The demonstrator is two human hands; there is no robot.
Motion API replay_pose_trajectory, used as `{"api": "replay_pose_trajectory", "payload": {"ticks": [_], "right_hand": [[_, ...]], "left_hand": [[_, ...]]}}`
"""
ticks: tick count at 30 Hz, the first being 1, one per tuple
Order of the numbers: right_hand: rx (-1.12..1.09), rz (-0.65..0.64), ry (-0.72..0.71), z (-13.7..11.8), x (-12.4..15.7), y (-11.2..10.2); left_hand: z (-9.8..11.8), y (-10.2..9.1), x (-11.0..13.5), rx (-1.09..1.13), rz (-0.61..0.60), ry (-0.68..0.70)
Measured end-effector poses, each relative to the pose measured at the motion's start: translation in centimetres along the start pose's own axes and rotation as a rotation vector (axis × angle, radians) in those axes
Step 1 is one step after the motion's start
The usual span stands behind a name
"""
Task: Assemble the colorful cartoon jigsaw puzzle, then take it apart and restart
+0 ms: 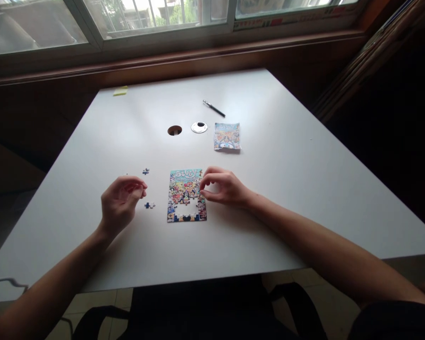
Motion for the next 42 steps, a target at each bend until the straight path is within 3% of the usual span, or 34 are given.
{"api": "replay_pose_trajectory", "payload": {"ticks": [7, 37, 42], "right_hand": [[0.049, -0.055, -0.162, -2.1, 0.0, 1.2], [0.062, -0.116, -0.18, -2.4, 0.0, 1.5], [0.224, -0.161, -0.27, -3.3, 0.2, 2.3]], "left_hand": [[0.7, 0.5, 0.0, -0.066, -0.047, 0.08], [0.9, 0.5, 0.0, -0.157, -0.054, 0.103], [1.1, 0.6, 0.1, -0.161, -0.061, 0.112]]}}
Point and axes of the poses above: each hand's wrist, its own x-axis away from the middle knuckle, its own y-axis out of the palm, z = x × y, the point moved 10 cm from there along -x, towards the middle knuckle, and after that the axes turned 12 degrees about x, right-handed, at the moved point
